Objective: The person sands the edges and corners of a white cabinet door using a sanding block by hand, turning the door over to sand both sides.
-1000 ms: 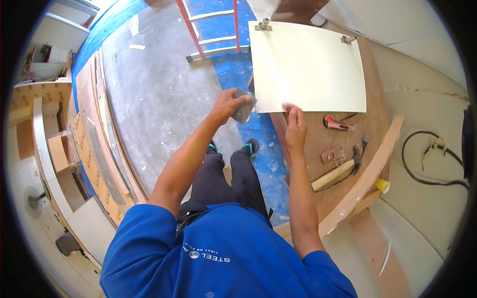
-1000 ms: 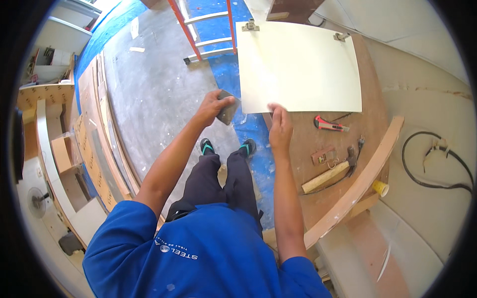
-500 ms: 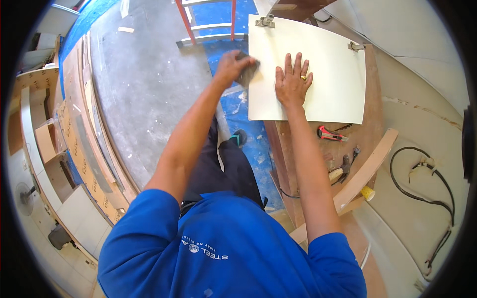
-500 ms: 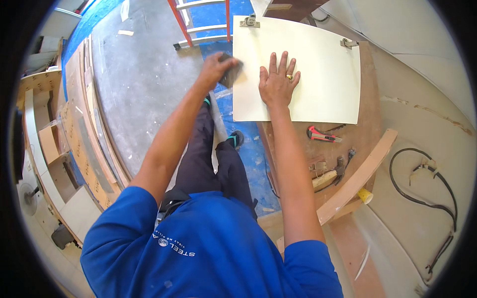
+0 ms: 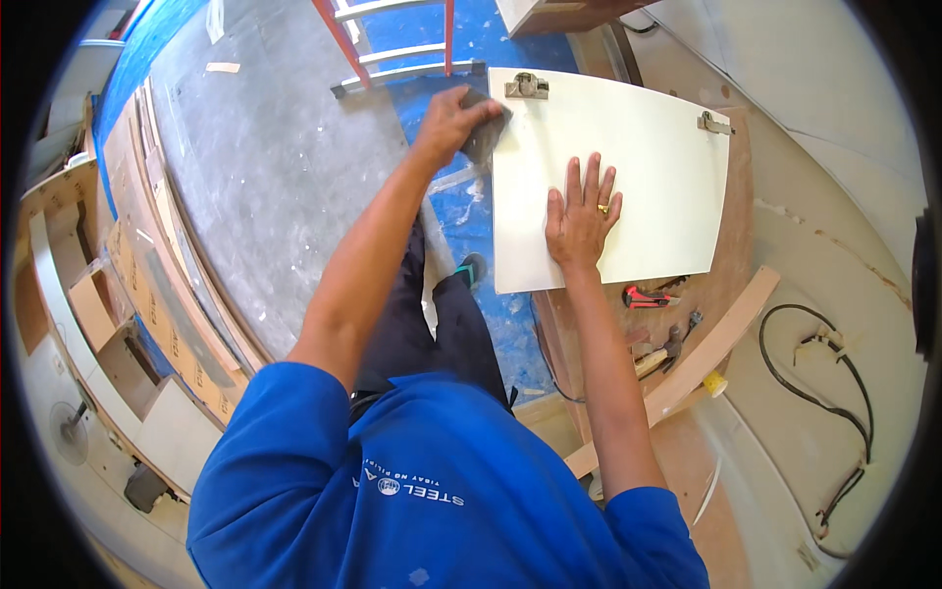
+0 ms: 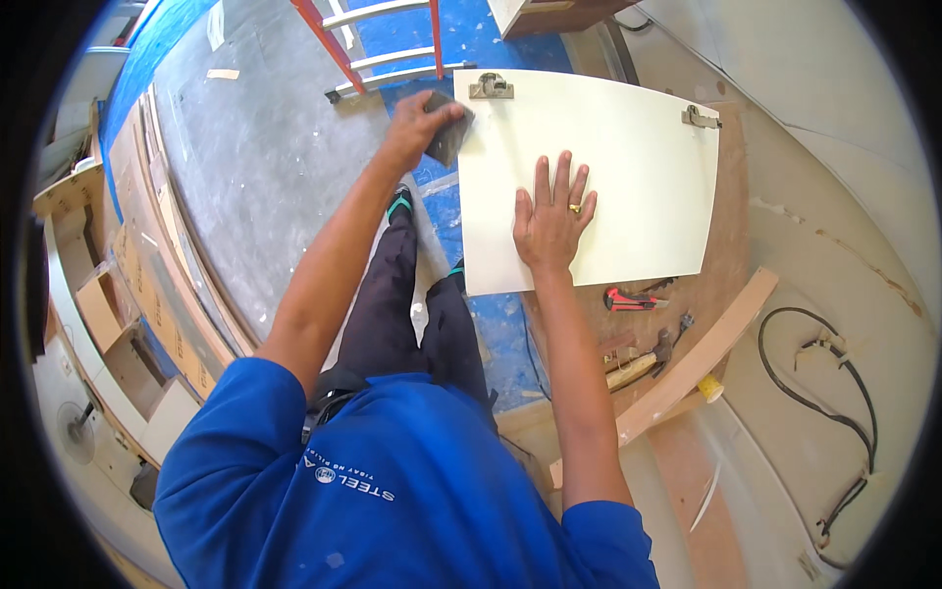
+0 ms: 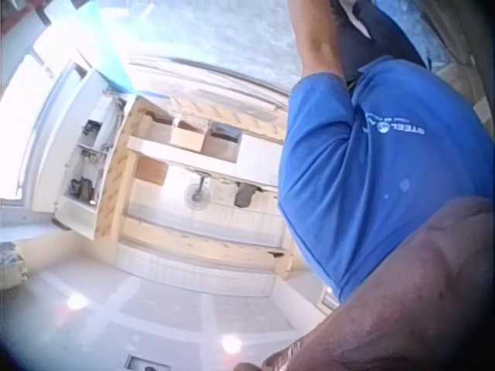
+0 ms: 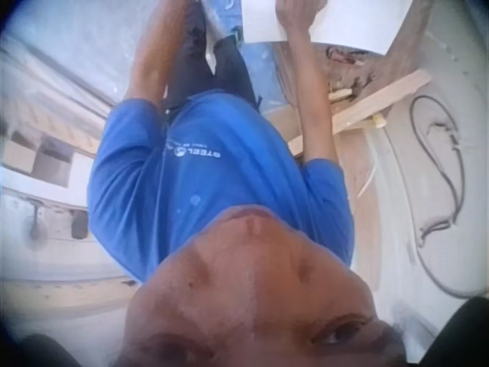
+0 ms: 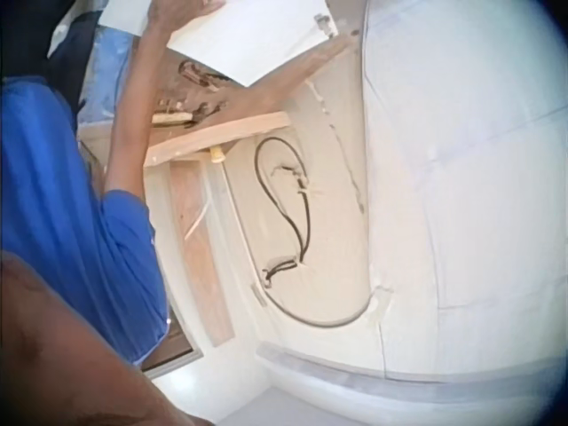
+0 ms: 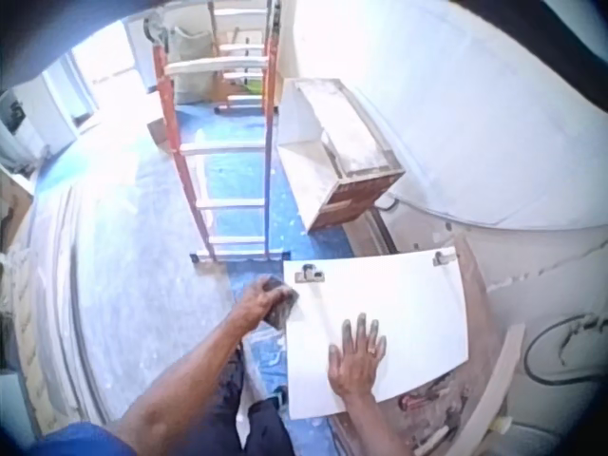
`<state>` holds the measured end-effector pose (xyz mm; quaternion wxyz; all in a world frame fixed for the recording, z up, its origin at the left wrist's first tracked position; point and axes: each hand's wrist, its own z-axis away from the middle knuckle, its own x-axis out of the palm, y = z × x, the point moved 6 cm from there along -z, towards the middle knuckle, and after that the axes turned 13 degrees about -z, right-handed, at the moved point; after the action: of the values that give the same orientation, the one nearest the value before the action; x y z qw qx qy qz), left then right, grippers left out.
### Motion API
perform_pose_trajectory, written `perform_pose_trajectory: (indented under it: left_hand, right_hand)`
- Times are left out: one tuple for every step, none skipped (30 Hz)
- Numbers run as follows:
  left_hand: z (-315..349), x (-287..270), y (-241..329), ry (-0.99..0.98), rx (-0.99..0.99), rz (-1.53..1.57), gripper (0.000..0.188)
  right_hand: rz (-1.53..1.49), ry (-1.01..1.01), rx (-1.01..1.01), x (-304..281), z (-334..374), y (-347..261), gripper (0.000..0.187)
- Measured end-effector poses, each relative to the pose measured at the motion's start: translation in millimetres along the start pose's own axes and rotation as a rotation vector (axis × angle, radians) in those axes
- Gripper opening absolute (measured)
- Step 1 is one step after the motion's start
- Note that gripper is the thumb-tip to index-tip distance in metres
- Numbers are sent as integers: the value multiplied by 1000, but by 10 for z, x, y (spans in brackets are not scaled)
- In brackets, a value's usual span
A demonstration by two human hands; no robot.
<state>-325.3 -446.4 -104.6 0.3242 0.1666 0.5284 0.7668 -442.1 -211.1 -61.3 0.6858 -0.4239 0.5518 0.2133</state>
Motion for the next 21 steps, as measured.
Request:
perform_pose_trajectory:
  left_hand:
    - [-82,-12,4,-26,-6,32,41]
    - [-145,-24,2,-51,-13,63,41]
    - [-30,-52,63,11,7,-116,38]
    - [123,-72,153,76,32,-295,35]
    - [144,9,-183,10,23,-181,37]
    - [288,115,-268,-37,-75,5,40]
    - [218,126,-323,-61,-79,34,39]
    - [112,125,-354,-85,-83,64,39]
    - [-54,42,-284,-51,-56,-19,38]
    - [-310,-78,-133,-17,-24,-104,38]
    - [-533,-190,-1,17,6,-188,37]
    - [-708,-262,55,13,-5,-51,38]
    - [-870,-283,114,1,-16,91,39]
    - [-952,-296,145,-10,-28,234,40]
    - [-892,-312,168,-15,-56,219,40]
    - [-734,-353,199,-24,-83,198,40]
    - [-558,-373,219,-33,-110,176,39]
    - [-347,-298,103,-56,-91,101,40]
    - [-141,-166,-137,-79,-66,28,40]
    - [-62,-80,-266,-103,-42,-46,41]
    - [-91,-93,-227,-63,-42,-121,40]
  right_hand:
    - [-8,-13,9,2,-6,1,61]
    - [-17,-25,17,2,-16,5,61]
    - [-23,-31,30,-5,-40,3,61]
    - [-17,-27,33,-11,-38,1,61]
    - [-11,-23,27,-24,-28,-4,61]
    - [-4,-25,34,-21,1,1,61]
    - [-6,-20,38,-24,-6,0,61]
    - [-7,-19,42,-29,-2,16,61]
    - [-12,-21,32,-34,-6,16,60]
    - [-16,-18,21,-31,-29,7,60]
    - [-23,-20,19,-26,-52,-5,60]
    - [-31,-24,16,-21,-66,-14,60]
    - [-33,-28,19,-36,-64,-6,60]
    - [-26,-27,19,-36,-52,-8,60]
    - [-20,-25,22,-30,-39,5,61]
    - [-18,-19,29,-18,-38,13,61]
    - [-20,-16,30,-10,-34,10,61]
    - [-21,-16,31,-13,-22,8,61]
    - [-19,-13,29,-22,-38,14,61]
    - [-20,-9,30,-25,-49,18,61]
    - [-21,-10,31,-23,-39,19,61]
